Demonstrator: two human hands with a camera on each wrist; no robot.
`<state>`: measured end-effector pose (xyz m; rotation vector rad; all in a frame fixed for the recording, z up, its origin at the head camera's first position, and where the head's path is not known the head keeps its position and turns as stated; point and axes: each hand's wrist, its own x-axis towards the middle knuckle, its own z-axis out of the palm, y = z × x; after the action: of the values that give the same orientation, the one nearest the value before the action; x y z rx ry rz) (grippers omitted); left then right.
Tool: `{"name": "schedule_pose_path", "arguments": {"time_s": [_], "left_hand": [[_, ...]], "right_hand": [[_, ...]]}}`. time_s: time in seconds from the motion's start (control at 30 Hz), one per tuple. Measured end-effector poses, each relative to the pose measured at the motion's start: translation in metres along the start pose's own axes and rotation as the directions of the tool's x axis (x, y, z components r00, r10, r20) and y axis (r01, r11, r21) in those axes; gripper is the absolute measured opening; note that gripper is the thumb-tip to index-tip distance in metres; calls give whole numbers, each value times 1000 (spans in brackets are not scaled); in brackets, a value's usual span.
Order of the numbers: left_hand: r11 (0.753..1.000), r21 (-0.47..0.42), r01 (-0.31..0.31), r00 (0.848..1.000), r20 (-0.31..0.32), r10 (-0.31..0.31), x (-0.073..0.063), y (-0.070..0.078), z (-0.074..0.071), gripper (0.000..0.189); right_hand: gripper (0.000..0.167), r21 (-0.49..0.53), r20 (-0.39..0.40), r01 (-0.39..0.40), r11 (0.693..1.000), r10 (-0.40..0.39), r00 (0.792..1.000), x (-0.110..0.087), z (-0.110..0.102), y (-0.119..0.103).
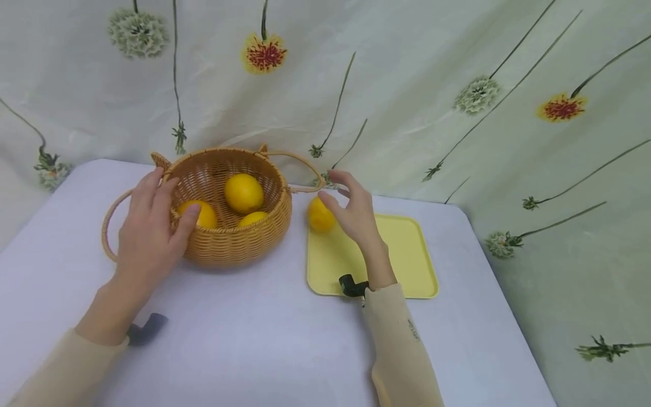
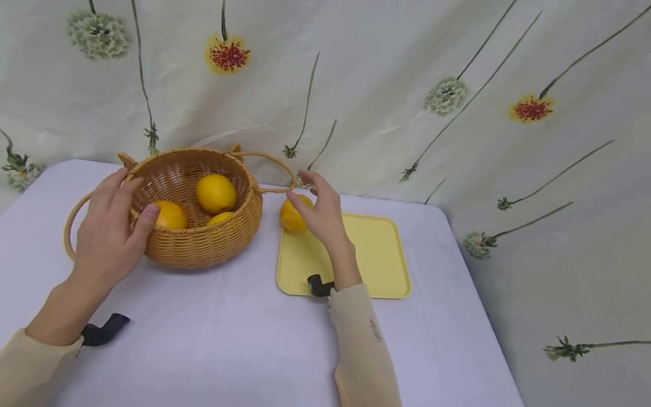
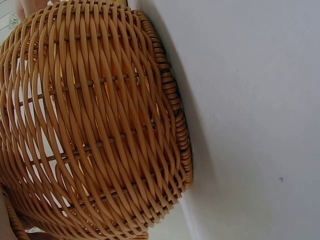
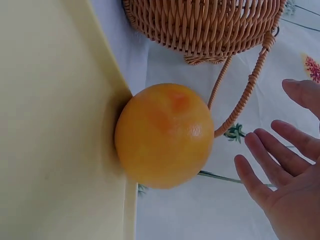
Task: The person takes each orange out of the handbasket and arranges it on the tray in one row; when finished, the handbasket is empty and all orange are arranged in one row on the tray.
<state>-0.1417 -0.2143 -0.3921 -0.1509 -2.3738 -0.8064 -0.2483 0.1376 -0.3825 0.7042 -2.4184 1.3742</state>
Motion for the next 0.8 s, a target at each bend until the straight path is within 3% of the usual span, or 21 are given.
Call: {"name": "schedule_pose_path", "arguments": {"time_s": [0.2,0.47,0.57,0.8], "left_hand": [[1000,4,-6,1000,-3,6,0,0,-2,68],[999,22,-27,999,-20,28,2,3,-3,69],[999,25,-23,1000,-12,23,1,3,-5,71],[1000,15,-14,1000,-9,14,-1,0,-3,79]], "right_hand": [[51,-37,13,42,998,-41,999,2,10,-23],[52,104,74,75,992,-83,994,17,26,-62],[52,112,133,67,991,-82,988,23,33,-76],[55,-15,245,111,994,-104,964,37,49,-102]]}}
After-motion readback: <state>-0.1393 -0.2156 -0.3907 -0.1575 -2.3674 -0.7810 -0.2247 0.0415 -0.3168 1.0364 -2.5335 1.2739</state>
